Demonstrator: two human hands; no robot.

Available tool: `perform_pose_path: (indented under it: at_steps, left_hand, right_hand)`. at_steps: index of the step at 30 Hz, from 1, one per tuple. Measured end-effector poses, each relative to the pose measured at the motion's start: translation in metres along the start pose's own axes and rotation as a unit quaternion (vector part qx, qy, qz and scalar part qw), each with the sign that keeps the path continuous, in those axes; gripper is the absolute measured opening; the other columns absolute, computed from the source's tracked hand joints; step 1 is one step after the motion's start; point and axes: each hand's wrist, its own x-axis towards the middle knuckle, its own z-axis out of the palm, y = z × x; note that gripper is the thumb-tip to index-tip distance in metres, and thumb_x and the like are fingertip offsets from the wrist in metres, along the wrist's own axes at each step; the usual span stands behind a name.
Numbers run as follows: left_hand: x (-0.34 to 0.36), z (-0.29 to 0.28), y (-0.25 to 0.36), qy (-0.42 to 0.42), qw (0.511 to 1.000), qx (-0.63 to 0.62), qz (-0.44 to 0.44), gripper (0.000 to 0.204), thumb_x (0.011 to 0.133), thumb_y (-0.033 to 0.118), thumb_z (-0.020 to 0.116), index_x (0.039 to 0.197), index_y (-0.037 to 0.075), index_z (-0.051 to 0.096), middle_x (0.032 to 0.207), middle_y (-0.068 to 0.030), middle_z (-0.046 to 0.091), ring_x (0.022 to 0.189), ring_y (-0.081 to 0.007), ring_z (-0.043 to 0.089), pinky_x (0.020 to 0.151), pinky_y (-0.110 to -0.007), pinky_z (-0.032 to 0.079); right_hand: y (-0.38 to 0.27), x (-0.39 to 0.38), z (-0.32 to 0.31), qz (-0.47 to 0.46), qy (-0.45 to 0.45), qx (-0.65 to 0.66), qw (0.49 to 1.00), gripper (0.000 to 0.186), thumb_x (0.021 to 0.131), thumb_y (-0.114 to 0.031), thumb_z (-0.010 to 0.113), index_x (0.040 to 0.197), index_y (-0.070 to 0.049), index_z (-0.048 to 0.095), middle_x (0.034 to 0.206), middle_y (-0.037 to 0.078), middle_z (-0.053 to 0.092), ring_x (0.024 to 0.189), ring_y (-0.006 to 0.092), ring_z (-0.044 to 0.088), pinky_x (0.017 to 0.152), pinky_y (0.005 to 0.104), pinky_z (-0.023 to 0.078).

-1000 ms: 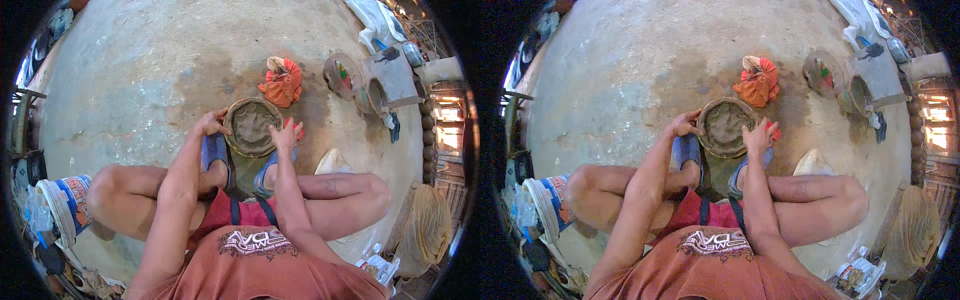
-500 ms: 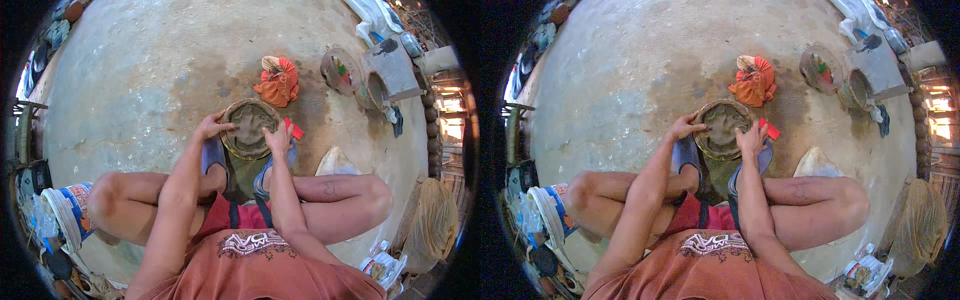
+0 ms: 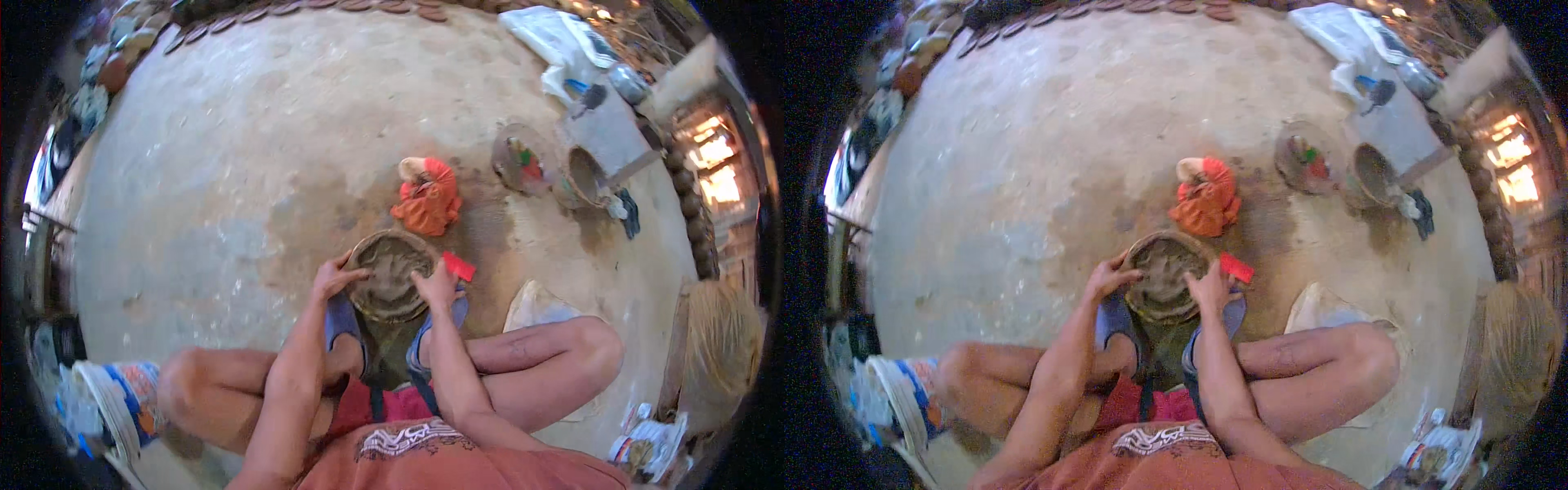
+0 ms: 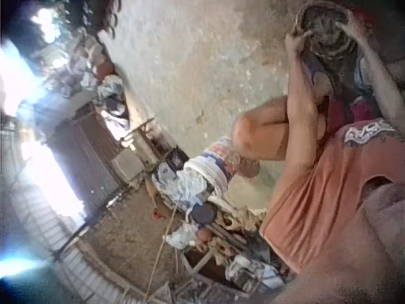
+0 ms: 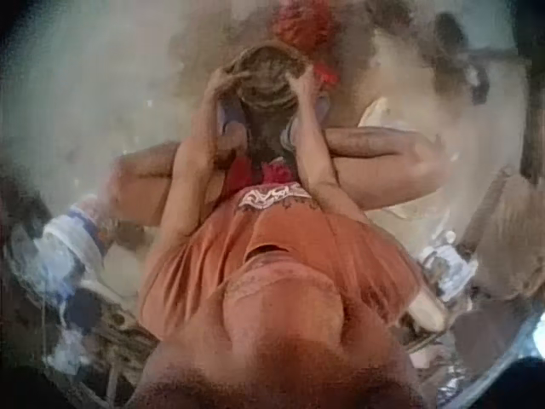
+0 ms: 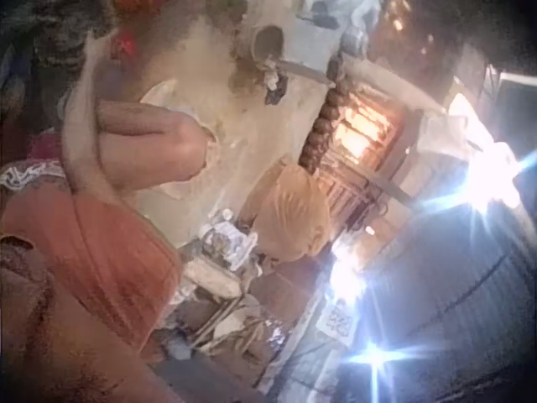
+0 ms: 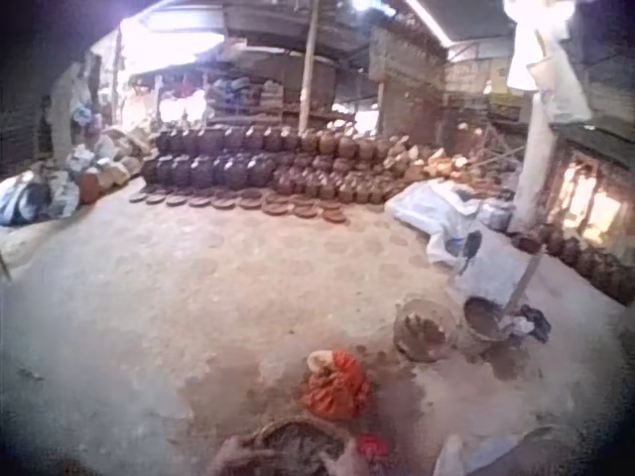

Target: The person shapes a clay base by hand on a wooden wheel, using a damp cloth to smooth the edges and pressing clay into the center to form a small bowl.

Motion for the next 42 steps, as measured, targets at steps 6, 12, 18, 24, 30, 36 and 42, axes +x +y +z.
perform_pose_path:
  at_steps: [6, 12, 18, 24, 30, 36, 42]
  left_hand:
    - [0.014, 0.006, -0.008, -0.082, 0.984, -0.155, -0.02, 0.064, 0.087, 0.011, 0.082, 0.148, 0.007, 0.059, 0.094, 0.002, 0.071, 0.078, -0.0083, 0.062, 0.07, -0.026, 0.052]
    - [0.044, -0.024, -0.076, -0.034, 0.979, -0.199, -0.001, 0.065, 0.086, 0.009, 0.081, 0.145, -0.001, 0.058, 0.13, -0.0065, 0.07, 0.112, -0.017, 0.066, 0.101, -0.033, 0.05]
    - [0.003, -0.011, 0.0, -0.157, 0.96, -0.22, -0.072, 0.071, 0.088, 0.009, 0.074, 0.153, -0.001, 0.048, 0.148, -0.0084, 0.059, 0.133, -0.0207, 0.057, 0.113, -0.034, 0.042]
    - [0.014, -0.01, -0.002, -0.118, 0.958, -0.243, -0.091, 0.076, 0.085, -0.005, 0.067, 0.157, -0.001, 0.042, 0.155, -0.0099, 0.052, 0.142, -0.0206, 0.05, 0.116, -0.035, 0.041]
    - [0.003, 0.006, 0.006, 0.014, 0.989, 0.001, -0.15, 0.059, 0.083, 0.003, 0.079, 0.14, 0.002, 0.064, 0.116, -0.0077, 0.077, 0.092, -0.0159, 0.071, 0.083, -0.028, 0.055]
    - [0.019, 0.017, -0.007, 0.067, 0.996, 0.048, -0.045, 0.069, 0.075, 0.036, 0.091, 0.136, 0.011, 0.07, 0.101, -0.0069, 0.08, 0.087, -0.0118, 0.07, 0.08, -0.031, 0.054]
    - [0.025, 0.002, -0.02, 0.026, 0.991, 0.016, -0.129, 0.068, 0.072, 0.043, 0.092, 0.13, 0.014, 0.073, 0.103, -0.0113, 0.08, 0.09, -0.0182, 0.075, 0.082, -0.035, 0.056]
  right_hand:
    - [-0.01, -0.002, -0.012, 0.041, 0.029, 0.053, 0.997, 0.11, 0.084, -0.081, 0.059, 0.163, -0.012, 0.028, 0.161, 0.023, 0.04, 0.151, 0.0449, 0.032, 0.117, 0.0767, 0.0]
    - [-0.049, -0.007, -0.029, 0.049, 0.02, 0.1, 0.994, 0.089, 0.097, -0.077, 0.035, 0.161, -0.015, 0.033, 0.153, 0.026, 0.05, 0.143, 0.0435, 0.045, 0.114, 0.0802, 0.002]
    - [-0.029, -0.013, 0.001, 0.073, 0.071, -0.017, 0.995, 0.086, 0.101, -0.071, 0.035, 0.162, -0.011, 0.03, 0.149, 0.03, 0.049, 0.145, 0.0432, 0.041, 0.116, 0.0785, 0.006]
    - [-0.041, -0.009, -0.022, 0.073, 0.024, 0.033, 0.996, 0.083, 0.101, -0.069, 0.039, 0.161, -0.011, 0.033, 0.136, 0.027, 0.058, 0.141, 0.0428, 0.046, 0.114, 0.0808, 0.006]
    - [-0.044, -0.005, -0.003, 0.054, 0.058, 0.004, 0.997, 0.082, 0.102, -0.069, 0.038, 0.16, -0.011, 0.036, 0.135, 0.028, 0.059, 0.135, 0.0428, 0.052, 0.114, 0.0806, 0.008]
    - [-0.035, 0.002, 0.004, 0.05, 0.103, -0.047, 0.992, 0.082, 0.1, -0.071, 0.039, 0.156, -0.012, 0.039, 0.144, 0.027, 0.055, 0.141, 0.0444, 0.046, 0.116, 0.0788, 0.005]
    - [-0.034, 0.0, 0.013, 0.034, 0.096, -0.062, 0.993, 0.079, 0.1, -0.072, 0.038, 0.156, -0.016, 0.04, 0.136, 0.028, 0.058, 0.136, 0.0452, 0.051, 0.116, 0.0779, 0.008]
